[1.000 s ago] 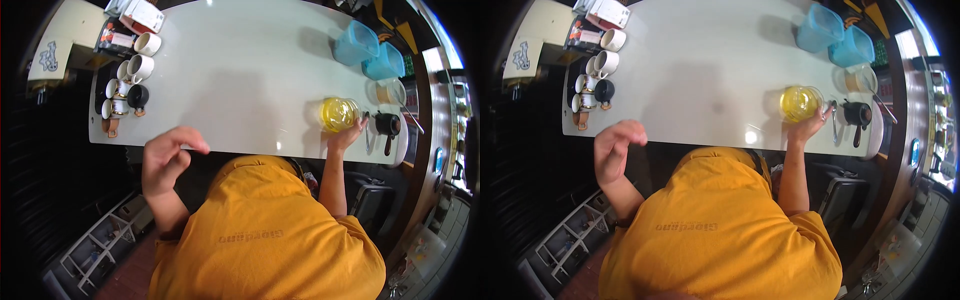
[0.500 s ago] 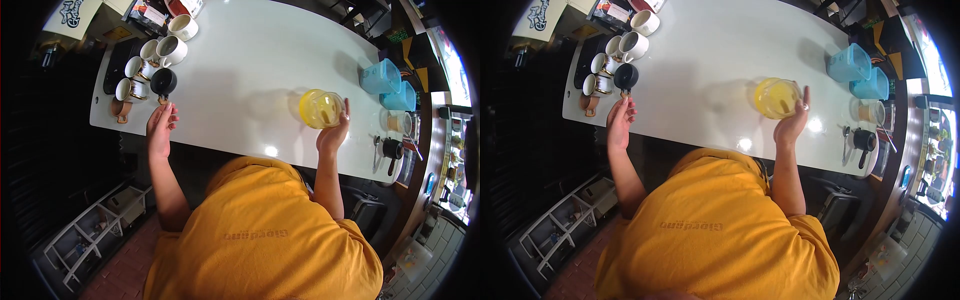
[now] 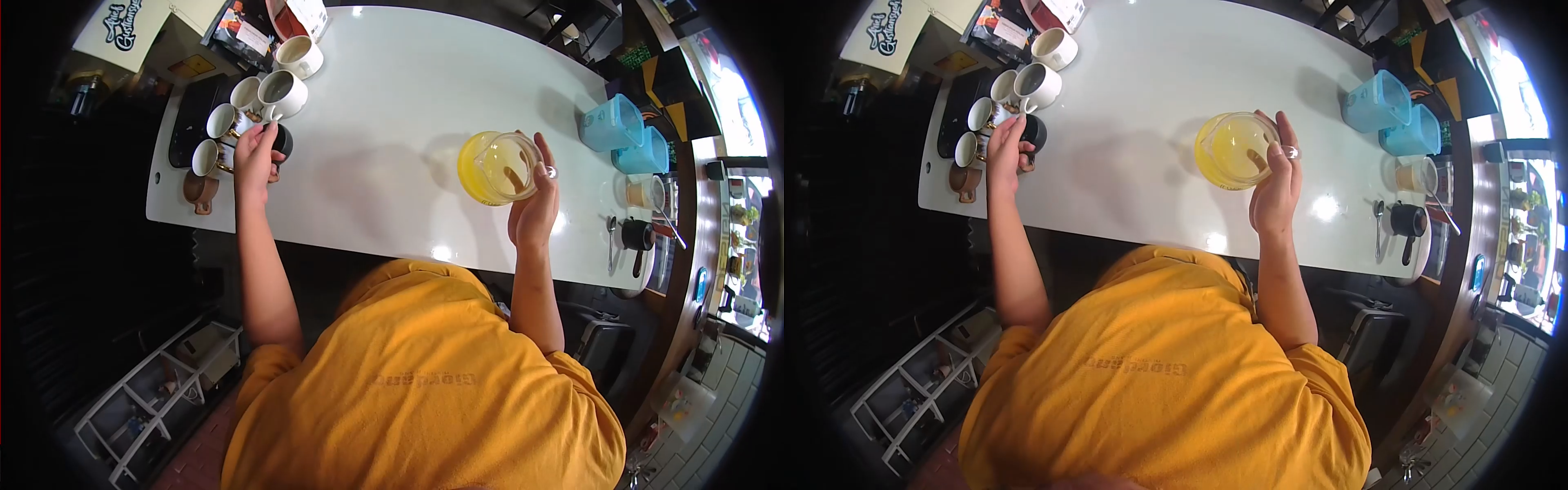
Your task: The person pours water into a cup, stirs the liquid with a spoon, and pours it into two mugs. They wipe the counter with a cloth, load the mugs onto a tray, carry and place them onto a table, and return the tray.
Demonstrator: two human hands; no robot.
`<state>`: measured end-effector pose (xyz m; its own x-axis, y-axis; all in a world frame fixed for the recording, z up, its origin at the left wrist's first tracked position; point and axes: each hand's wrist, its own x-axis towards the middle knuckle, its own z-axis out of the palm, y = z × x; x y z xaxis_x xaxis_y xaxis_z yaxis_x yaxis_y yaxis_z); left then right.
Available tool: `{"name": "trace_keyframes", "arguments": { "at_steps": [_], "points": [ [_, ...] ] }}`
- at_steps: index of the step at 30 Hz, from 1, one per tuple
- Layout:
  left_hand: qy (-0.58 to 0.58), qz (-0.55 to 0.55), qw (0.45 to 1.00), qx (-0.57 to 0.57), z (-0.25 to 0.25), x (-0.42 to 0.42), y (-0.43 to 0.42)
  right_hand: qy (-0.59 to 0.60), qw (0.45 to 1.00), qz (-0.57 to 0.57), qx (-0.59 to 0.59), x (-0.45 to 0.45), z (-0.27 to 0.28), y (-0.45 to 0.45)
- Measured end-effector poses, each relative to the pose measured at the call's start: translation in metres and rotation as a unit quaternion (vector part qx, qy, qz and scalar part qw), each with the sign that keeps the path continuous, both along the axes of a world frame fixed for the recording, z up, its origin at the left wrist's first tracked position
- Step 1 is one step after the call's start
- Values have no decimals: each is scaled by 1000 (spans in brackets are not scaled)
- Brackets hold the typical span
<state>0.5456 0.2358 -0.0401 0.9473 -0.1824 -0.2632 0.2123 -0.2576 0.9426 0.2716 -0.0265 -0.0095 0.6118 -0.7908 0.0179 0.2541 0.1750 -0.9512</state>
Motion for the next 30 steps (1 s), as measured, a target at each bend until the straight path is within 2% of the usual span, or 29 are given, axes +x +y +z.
{"name": "trace_keyframes", "arguments": {
  "at_steps": [5,9,11,15,18,22,24,28,30],
  "points": [
    [-67,-32,989,130,-10,46,-17,-17,1000,-8,-10,-7,-1,-1],
    [-17,-74,979,191,-10,70,-28,-29,999,17,-7,-11,-2,8],
    [-20,-46,959,280,-17,83,-32,-13,999,30,-2,-18,-3,7],
    [-47,-12,941,335,-31,96,-41,9,1000,5,9,-29,-12,-2],
    [-75,-19,923,378,-41,107,-40,0,999,-1,-43,-33,-15,-7],
    [-61,-6,939,338,-51,115,-39,9,999,18,-25,-39,-9,-6],
    [-42,-14,939,341,-39,109,-41,24,999,23,-18,-42,-10,-9],
    [-15,-46,955,291,-53,129,-32,26,997,21,-72,-43,-19,-18],
    [36,-55,970,234,-51,131,-33,24,995,24,-91,-44,-20,-18]
  ]
}}
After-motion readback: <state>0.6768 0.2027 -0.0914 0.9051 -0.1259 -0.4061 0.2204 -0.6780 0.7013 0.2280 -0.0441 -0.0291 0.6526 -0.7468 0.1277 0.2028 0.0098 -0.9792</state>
